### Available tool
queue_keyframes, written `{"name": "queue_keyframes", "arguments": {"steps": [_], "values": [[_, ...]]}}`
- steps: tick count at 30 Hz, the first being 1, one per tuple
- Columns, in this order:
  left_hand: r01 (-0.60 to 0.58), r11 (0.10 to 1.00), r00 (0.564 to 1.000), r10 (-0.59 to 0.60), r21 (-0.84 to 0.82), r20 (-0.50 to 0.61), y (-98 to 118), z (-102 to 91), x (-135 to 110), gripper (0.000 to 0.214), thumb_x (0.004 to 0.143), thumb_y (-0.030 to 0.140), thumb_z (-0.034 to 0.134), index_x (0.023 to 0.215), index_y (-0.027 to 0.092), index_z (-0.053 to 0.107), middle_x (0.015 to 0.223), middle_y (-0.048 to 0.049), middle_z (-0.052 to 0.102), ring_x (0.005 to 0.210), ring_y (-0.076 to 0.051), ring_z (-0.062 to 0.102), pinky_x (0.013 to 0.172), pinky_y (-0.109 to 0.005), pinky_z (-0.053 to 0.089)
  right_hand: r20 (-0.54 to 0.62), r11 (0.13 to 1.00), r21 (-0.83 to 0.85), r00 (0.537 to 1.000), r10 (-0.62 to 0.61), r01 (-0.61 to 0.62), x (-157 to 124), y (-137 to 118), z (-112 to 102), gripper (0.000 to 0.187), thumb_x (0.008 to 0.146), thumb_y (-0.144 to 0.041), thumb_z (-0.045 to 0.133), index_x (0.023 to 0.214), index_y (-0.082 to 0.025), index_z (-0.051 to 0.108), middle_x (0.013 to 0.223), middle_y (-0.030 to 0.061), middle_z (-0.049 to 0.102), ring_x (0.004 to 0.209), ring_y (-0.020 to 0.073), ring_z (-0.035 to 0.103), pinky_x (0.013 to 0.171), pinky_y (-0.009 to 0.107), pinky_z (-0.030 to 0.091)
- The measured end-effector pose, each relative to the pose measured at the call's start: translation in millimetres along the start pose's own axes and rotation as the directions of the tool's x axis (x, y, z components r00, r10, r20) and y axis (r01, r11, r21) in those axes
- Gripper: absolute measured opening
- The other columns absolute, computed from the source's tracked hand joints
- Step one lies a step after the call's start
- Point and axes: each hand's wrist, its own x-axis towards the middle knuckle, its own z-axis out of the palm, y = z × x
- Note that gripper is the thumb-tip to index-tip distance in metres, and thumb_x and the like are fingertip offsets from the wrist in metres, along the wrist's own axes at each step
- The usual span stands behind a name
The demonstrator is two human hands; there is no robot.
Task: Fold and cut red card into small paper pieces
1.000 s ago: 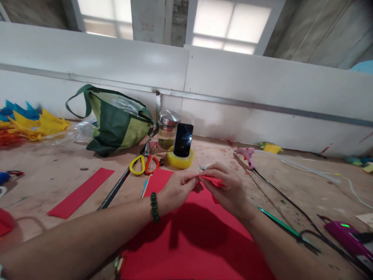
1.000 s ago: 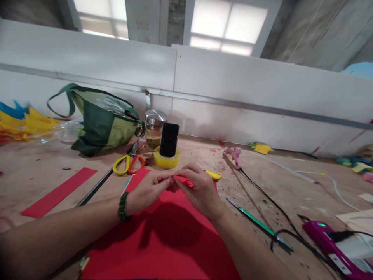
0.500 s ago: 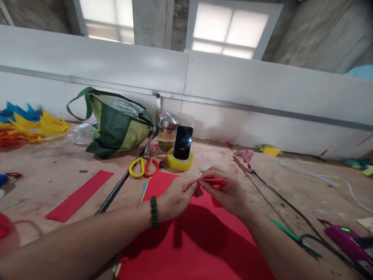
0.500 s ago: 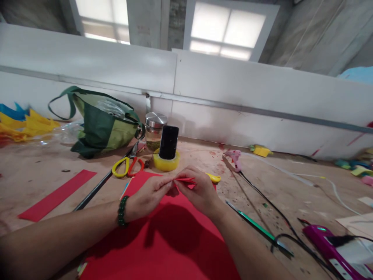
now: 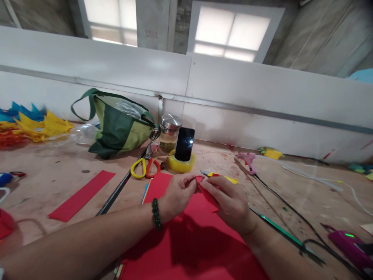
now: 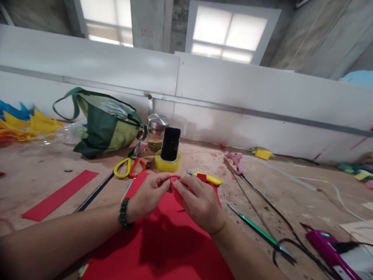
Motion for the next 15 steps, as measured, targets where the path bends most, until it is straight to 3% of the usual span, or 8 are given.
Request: {"name": "queue_keyframes", "arguments": {"steps": [10,15], "values": [[0.183,0.923,0.983,-0.172,-0.340,0.060,-1.9,1.4,-0.9,0.028,0.078,0.036,0.062,0.091,0.013,0.072,0.085,-0.0056,0.070,0.077,-0.014,0.060,0.077,-0.028,0.046,0.010,0.994,-0.048,0.995,-0.099,0.099,5.7,-1.4,-3.8,0.031,0.089,-0.010,0.048,0.118,-0.018,0.055,0.088,0.0085,0.065,0.079,0.0190,0.060,0.071,0.032,0.053],[0.224,0.887,0.973,-0.224,-0.405,0.046,-1.0,2.0,-1.7,0.030,0.074,0.038,0.066,0.090,0.013,0.071,0.090,-0.0083,0.070,0.083,-0.018,0.062,0.079,-0.031,0.047,0.048,0.986,-0.116,0.992,-0.118,0.123,1.6,2.3,-2.1,0.029,0.088,-0.011,0.049,0.116,-0.015,0.057,0.094,0.0109,0.067,0.080,0.0194,0.061,0.072,0.033,0.054]]}}
